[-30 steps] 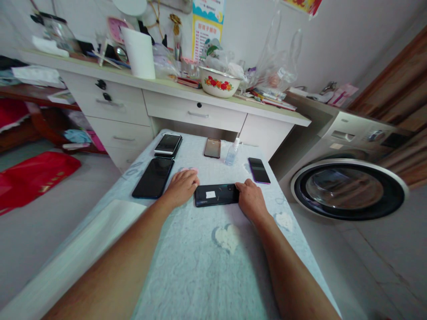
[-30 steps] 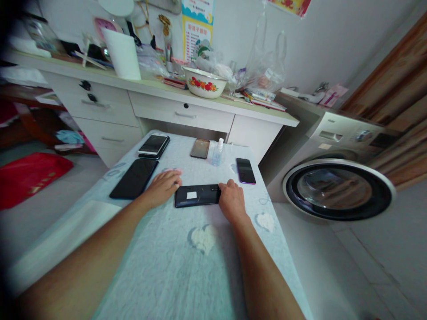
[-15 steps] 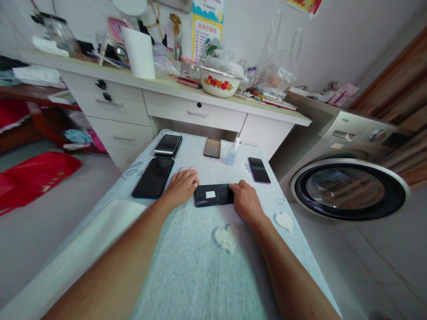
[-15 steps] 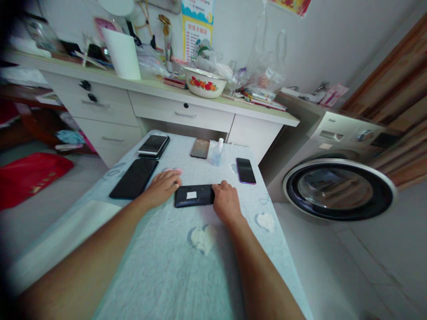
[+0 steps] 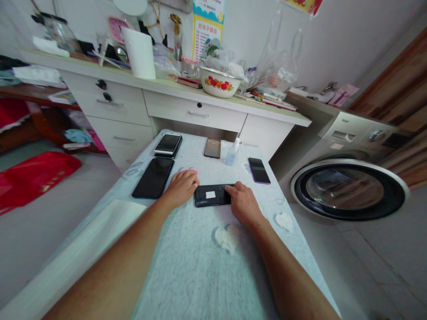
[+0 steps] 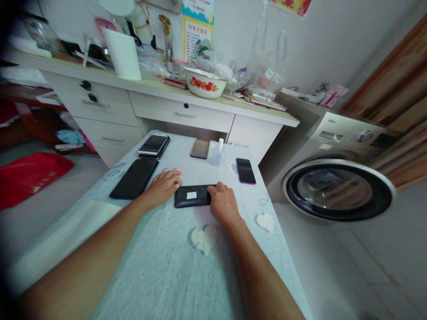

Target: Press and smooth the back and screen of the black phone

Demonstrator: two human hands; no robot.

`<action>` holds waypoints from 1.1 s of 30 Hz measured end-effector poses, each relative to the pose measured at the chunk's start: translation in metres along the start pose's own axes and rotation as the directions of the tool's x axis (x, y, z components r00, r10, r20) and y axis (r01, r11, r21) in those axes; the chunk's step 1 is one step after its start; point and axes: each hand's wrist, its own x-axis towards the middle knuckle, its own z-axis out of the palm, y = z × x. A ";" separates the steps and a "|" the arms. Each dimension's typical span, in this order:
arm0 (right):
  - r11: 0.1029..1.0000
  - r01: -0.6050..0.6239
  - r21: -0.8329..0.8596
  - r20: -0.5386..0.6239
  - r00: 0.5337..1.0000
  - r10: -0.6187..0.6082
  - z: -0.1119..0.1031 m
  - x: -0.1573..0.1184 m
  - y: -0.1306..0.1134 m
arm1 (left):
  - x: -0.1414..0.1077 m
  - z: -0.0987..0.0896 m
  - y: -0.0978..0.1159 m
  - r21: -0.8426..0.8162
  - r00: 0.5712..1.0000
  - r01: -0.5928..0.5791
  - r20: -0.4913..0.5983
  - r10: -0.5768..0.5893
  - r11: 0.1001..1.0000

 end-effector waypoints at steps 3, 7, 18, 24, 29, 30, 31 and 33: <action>1.000 -0.006 -0.010 -0.015 1.000 0.006 0.001 0.003 -0.001 | 0.000 -0.001 0.001 0.014 1.000 0.010 0.002 -0.010 1.000; 1.000 -0.001 -0.022 -0.039 0.999 0.000 0.001 0.007 -0.002 | 0.000 -0.001 0.001 0.024 1.000 0.006 0.008 -0.006 1.000; 0.996 0.025 -0.084 0.061 0.998 -0.020 -0.014 0.006 -0.003 | -0.001 0.000 0.000 -0.010 1.000 0.005 -0.014 -0.005 1.000; 0.999 0.048 -0.010 0.040 0.998 -0.048 -0.011 -0.007 0.002 | -0.002 -0.004 0.004 0.004 1.000 0.022 0.003 -0.022 1.000; 0.997 0.061 0.056 0.021 0.998 -0.062 -0.006 -0.011 0.007 | -0.001 -0.006 0.006 0.004 1.000 0.015 0.012 -0.016 1.000; 0.996 0.060 0.062 0.012 0.998 -0.061 -0.004 -0.011 0.007 | -0.001 -0.006 0.006 0.009 1.000 0.013 0.013 -0.014 1.000; 0.996 0.060 0.065 0.002 0.998 -0.060 -0.003 -0.011 0.008 | -0.001 -0.006 0.006 0.014 1.000 0.012 0.013 -0.012 1.000; 0.996 0.059 0.068 -0.020 0.998 -0.058 -0.001 -0.010 0.008 | -0.001 -0.005 0.005 0.024 1.000 0.009 0.015 -0.010 1.000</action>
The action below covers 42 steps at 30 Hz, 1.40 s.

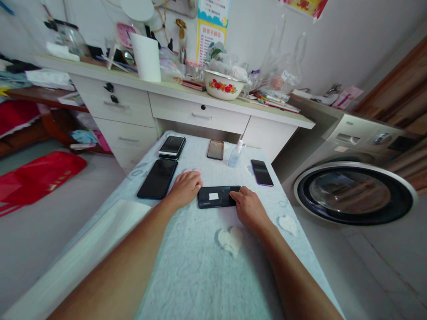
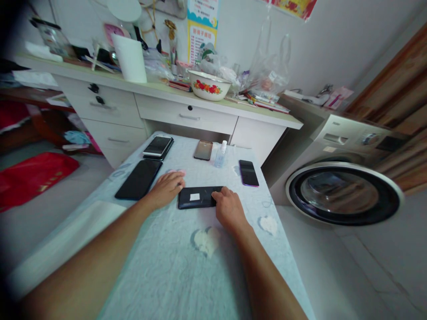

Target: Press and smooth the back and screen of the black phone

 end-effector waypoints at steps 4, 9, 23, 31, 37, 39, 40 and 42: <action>1.000 -0.006 0.008 -0.041 0.999 0.006 0.004 0.001 0.000 | 0.000 0.002 -0.002 0.004 1.000 -0.010 0.003 0.010 1.000; 1.000 -0.018 0.008 -0.057 0.998 0.019 0.007 0.003 0.000 | 0.001 0.002 -0.002 0.024 1.000 -0.006 0.008 0.006 1.000; 0.990 -0.127 -0.058 -0.065 0.990 0.124 0.009 0.009 0.009 | 0.001 0.004 -0.003 0.031 1.000 -0.012 0.008 0.012 0.999; 0.973 -0.212 -0.087 -0.062 0.976 0.207 0.008 0.006 0.011 | 0.001 0.003 -0.003 0.034 1.000 -0.013 0.015 0.013 0.999; 0.968 -0.236 -0.081 -0.060 0.971 0.231 0.007 0.008 0.008 | 0.001 0.002 -0.002 0.044 1.000 -0.010 0.008 0.009 0.999; 0.973 -0.220 -0.069 -0.075 0.974 0.215 0.007 0.010 0.007 | 0.001 0.002 -0.001 0.042 1.000 -0.006 0.007 0.005 0.999; 0.976 -0.208 -0.062 -0.082 0.976 0.203 0.008 0.010 0.006 | 0.001 0.002 -0.001 0.039 1.000 -0.003 0.007 0.003 0.999; 0.982 -0.180 -0.051 -0.094 0.980 0.174 0.009 0.012 0.004 | 0.001 0.002 -0.001 0.035 1.000 0.001 0.009 -0.001 0.999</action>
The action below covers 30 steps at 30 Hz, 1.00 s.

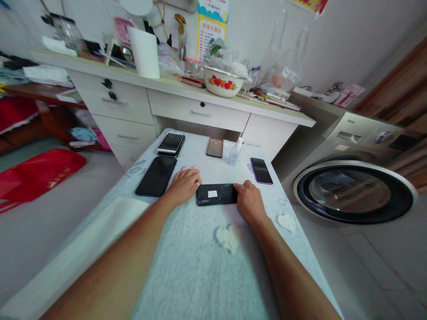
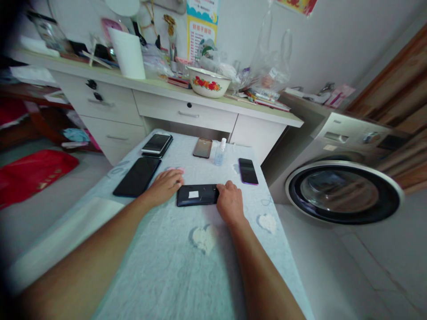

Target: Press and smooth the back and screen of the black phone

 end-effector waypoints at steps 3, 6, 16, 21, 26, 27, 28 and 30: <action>0.999 0.038 0.015 -0.001 0.999 -0.038 0.001 0.001 -0.004 | 0.000 0.001 -0.001 -0.003 1.000 -0.004 -0.004 0.004 1.000; 0.997 0.075 0.020 0.006 0.997 -0.075 0.001 0.002 -0.008 | 0.000 0.002 -0.001 -0.012 1.000 -0.002 -0.005 0.002 1.000; 0.998 0.059 -0.012 0.061 0.996 -0.059 -0.004 0.004 -0.010 | 0.000 0.002 -0.002 -0.019 1.000 -0.018 -0.014 0.018 1.000; 0.999 0.009 -0.046 0.072 0.997 -0.006 -0.005 0.004 -0.007 | 0.000 0.003 -0.003 -0.035 1.000 -0.007 -0.025 0.006 0.999; 0.999 -0.022 -0.047 0.062 0.998 0.024 -0.003 0.004 0.002 | 0.000 0.002 -0.002 -0.039 1.000 -0.008 -0.012 0.008 0.999; 0.999 -0.029 -0.046 0.061 0.998 0.032 -0.003 0.004 0.004 | 0.000 0.002 -0.002 -0.042 1.000 -0.003 -0.008 0.003 0.999; 0.998 -0.037 -0.045 0.058 0.998 0.040 -0.003 0.004 0.006 | 0.000 0.002 -0.002 -0.043 1.000 0.002 -0.005 -0.003 0.999; 0.998 -0.049 -0.043 0.048 0.998 0.051 -0.003 0.004 0.009 | 0.000 0.001 -0.001 -0.040 1.000 0.006 -0.002 -0.006 0.999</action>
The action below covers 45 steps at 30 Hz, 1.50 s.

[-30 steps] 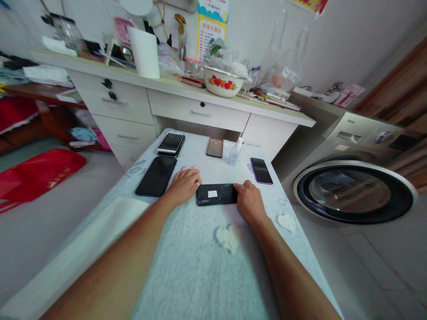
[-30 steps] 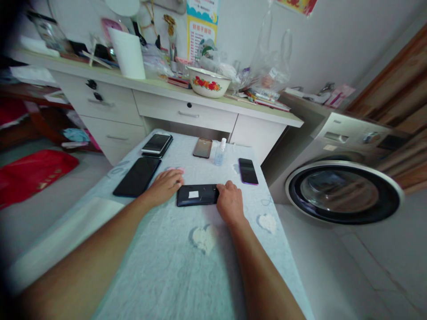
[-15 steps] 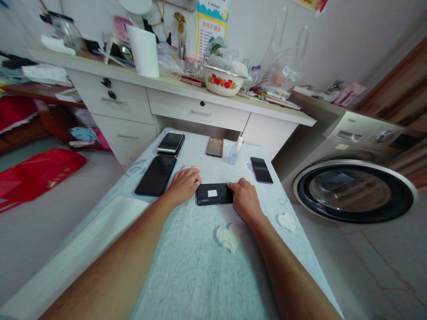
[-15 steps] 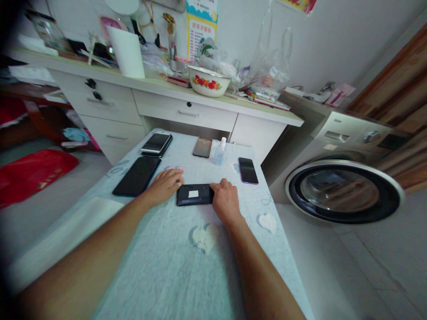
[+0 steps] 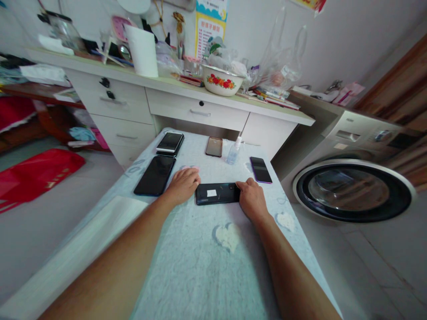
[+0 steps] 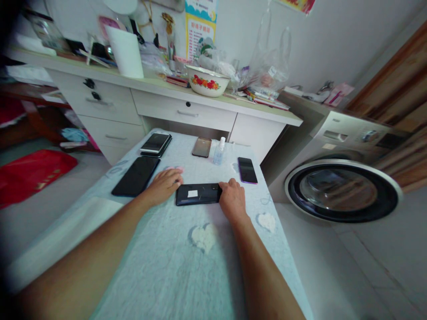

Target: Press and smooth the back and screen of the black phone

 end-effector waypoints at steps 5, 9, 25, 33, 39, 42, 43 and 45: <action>1.000 -0.012 -0.010 0.009 1.000 0.012 -0.001 -0.002 0.003 | 0.000 0.000 0.001 0.011 1.000 -0.001 0.002 0.001 1.000; 1.000 -0.003 -0.012 0.011 1.000 0.003 -0.002 -0.005 0.004 | 0.000 -0.003 0.003 0.004 1.000 0.006 0.000 -0.006 1.000; 1.000 0.005 -0.017 0.050 0.999 -0.004 -0.010 -0.018 0.000 | 0.000 -0.001 0.002 0.008 1.000 0.000 -0.010 0.000 1.000; 0.999 0.018 -0.043 0.063 0.998 -0.015 -0.009 -0.019 -0.005 | 0.000 0.001 0.000 -0.016 1.000 -0.002 -0.025 0.002 1.000; 0.999 0.048 -0.025 0.062 0.997 -0.046 -0.007 -0.019 -0.011 | 0.000 -0.001 0.001 0.008 1.000 0.001 -0.009 -0.001 1.000; 0.998 0.066 -0.004 0.052 0.997 -0.065 -0.005 -0.019 -0.012 | 0.000 -0.001 0.002 0.005 1.000 0.000 -0.005 0.000 1.000; 0.997 0.072 0.006 0.046 0.996 -0.072 -0.005 -0.019 -0.012 | 0.000 -0.001 0.002 0.003 1.000 -0.002 -0.006 0.002 1.000; 0.996 0.083 0.024 0.037 0.996 -0.084 -0.005 -0.019 -0.012 | 0.000 -0.001 0.001 0.002 1.000 -0.008 -0.014 0.008 1.000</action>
